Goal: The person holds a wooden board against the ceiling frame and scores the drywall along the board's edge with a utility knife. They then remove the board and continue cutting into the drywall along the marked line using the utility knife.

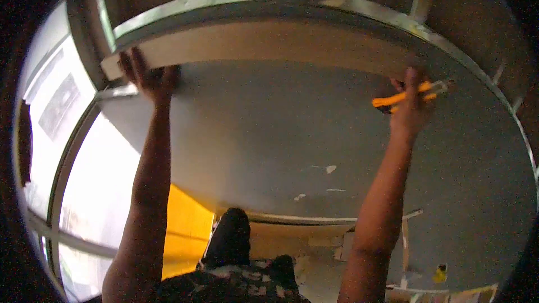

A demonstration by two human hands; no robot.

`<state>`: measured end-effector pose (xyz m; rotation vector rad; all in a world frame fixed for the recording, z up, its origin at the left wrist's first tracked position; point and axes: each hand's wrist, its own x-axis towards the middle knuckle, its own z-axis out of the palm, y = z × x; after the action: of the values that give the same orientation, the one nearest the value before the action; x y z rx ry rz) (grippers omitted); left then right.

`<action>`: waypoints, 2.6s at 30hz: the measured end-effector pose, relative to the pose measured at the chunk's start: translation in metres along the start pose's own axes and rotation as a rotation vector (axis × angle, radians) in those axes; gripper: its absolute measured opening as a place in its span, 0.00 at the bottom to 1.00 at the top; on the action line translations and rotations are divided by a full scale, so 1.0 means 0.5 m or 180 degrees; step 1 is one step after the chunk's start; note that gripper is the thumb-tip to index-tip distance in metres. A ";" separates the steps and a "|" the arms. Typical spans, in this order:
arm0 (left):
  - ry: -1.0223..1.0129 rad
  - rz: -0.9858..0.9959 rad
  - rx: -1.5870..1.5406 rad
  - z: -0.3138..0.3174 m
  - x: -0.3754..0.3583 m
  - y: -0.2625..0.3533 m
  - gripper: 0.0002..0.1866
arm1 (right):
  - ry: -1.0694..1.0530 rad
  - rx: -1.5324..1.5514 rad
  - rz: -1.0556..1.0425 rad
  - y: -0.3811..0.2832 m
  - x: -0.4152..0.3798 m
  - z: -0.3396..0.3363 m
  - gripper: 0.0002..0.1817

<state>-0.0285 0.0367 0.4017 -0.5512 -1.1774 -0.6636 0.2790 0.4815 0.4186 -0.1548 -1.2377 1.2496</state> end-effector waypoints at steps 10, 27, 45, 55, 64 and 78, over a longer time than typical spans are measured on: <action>-0.0266 -0.0241 -0.0036 -0.018 0.014 0.017 0.53 | -0.0136 -0.0227 0.0020 -0.011 -0.002 -0.007 0.32; -0.0715 -0.0621 0.0349 -0.082 0.066 0.037 0.56 | -0.0100 -0.0589 0.0440 -0.068 -0.044 0.021 0.38; -0.1865 -0.0651 0.0232 -0.162 0.241 0.020 0.42 | -0.0185 -0.0217 0.1330 -0.196 -0.031 0.023 0.39; -0.1124 -0.3212 -0.0653 -0.154 0.130 0.073 0.78 | -0.0375 -0.0098 0.1612 -0.174 -0.043 -0.008 0.37; -0.0069 -0.5376 -0.4440 -0.190 0.046 0.236 0.41 | -0.0520 0.0695 0.2282 -0.039 -0.260 -0.137 0.37; 0.0467 -0.5448 -0.5179 -0.235 0.111 0.324 0.37 | -0.1209 0.0243 0.1490 -0.168 -0.371 -0.236 0.30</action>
<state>0.1781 0.0560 0.4119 -0.6239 -0.4422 -3.1513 0.4556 0.3657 0.3140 -0.1617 -1.5295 1.7893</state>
